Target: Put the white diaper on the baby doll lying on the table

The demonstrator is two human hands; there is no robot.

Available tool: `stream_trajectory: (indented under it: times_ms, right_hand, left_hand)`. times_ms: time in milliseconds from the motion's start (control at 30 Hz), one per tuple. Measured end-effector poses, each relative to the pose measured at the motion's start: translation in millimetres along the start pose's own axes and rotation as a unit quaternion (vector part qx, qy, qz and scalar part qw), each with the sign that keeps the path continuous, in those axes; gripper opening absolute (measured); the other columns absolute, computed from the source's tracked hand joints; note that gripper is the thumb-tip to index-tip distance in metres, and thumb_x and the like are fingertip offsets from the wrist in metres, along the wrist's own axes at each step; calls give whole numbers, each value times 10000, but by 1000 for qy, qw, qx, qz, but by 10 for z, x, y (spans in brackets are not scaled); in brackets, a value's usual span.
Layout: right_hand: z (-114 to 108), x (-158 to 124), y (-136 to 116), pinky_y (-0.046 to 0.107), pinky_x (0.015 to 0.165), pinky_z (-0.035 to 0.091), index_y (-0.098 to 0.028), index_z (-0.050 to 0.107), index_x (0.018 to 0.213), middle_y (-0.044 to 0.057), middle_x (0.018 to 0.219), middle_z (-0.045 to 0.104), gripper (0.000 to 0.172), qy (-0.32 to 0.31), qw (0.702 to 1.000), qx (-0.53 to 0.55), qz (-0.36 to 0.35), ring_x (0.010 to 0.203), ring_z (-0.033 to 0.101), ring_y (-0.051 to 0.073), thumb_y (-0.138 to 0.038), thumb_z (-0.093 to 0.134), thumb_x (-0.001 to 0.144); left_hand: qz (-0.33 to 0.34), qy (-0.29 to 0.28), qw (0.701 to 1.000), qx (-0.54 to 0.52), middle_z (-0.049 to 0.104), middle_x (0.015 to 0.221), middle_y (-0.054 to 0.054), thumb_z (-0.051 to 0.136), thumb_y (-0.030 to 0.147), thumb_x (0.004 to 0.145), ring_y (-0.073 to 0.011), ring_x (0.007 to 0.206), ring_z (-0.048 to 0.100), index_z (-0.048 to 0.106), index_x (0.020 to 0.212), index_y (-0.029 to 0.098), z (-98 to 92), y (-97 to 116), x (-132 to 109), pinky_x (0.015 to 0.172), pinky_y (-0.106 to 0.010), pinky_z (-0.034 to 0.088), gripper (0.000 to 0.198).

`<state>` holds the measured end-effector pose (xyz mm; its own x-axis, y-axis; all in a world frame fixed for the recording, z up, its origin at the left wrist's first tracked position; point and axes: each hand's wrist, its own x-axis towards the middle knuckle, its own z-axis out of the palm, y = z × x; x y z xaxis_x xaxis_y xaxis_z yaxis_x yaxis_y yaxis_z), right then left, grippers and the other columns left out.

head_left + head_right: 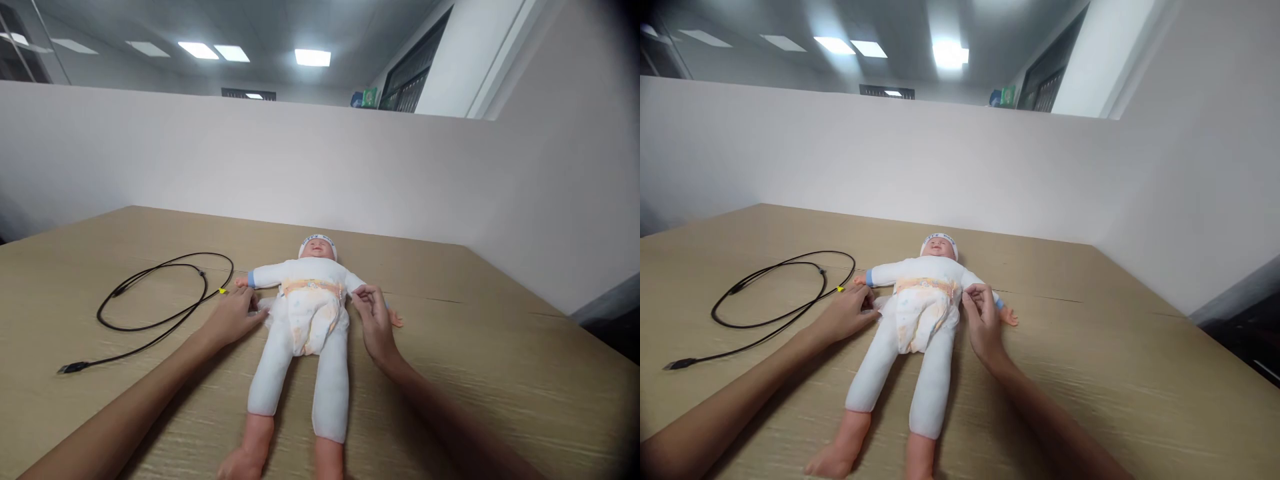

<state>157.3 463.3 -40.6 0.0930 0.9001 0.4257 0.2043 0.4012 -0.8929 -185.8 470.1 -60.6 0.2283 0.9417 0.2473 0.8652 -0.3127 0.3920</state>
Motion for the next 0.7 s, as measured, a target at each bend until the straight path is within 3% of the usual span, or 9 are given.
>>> stream_trajectory:
  times_ms: [100,167,233,333,400,533,600,700]
  right_hand:
    - [53,29,-327,438,987,488,-253,636,1103,84,1094,675,194,-47,985,-104,-128,1035,625,285,-437,641,1042]
    - [150,107,-561,452,1029,490,-260,672,1172,85,1175,710,154,-134,956,-158,-208,1117,642,296,-368,615,1079]
    - [285,236,-745,467,1124,462,-275,699,1262,67,1287,721,194,-253,919,-184,-241,1245,632,302,-338,623,1095]
    - [502,491,-858,507,1225,394,-284,738,1319,54,1379,717,251,-420,838,-239,-253,1333,609,309,-359,617,1111]
    - [624,654,-837,532,1220,396,-262,771,1293,74,1344,735,284,-479,793,-274,-260,1304,624,321,-412,611,1113]
    - [784,823,-730,538,1200,402,-248,825,1211,77,1203,769,281,-508,758,-303,-276,1227,652,315,-432,646,1098]
    - [826,821,-700,533,1207,389,-265,837,1158,58,1144,770,220,-503,758,-309,-278,1200,654,300,-395,675,1086]
    - [842,768,-690,530,1218,379,-254,820,1072,53,1110,752,145,-482,777,-304,-266,1190,647,298,-363,727,1051]
  left_hand:
    - [-12,-15,999,-28,695,949,-91,556,521,965,-314,925,628,487,849,255,0,-23,7,812,-431,414,298]
    - [-31,-19,996,-77,684,899,-63,574,546,960,-283,858,618,513,839,247,-4,-26,22,776,-409,399,328]
    - [-56,-12,986,-156,663,876,-35,609,576,939,-252,819,604,534,863,240,2,-15,43,760,-384,403,353]
    - [-83,18,937,-340,615,829,14,690,618,896,-207,780,588,537,969,234,19,28,81,738,-337,412,420]
    - [-85,46,889,-448,581,763,45,760,657,856,-186,743,579,530,1025,229,19,68,106,728,-316,416,514]
    - [-77,92,831,-544,557,683,69,870,703,787,-165,703,568,558,1062,217,-40,150,151,758,-313,445,639]
    - [-76,97,816,-565,611,730,47,886,706,784,-170,753,601,576,1099,212,-79,201,182,797,-318,465,663]
    - [-60,91,817,-566,655,777,21,868,694,818,-172,792,623,589,1122,197,-105,328,257,804,-314,462,646]
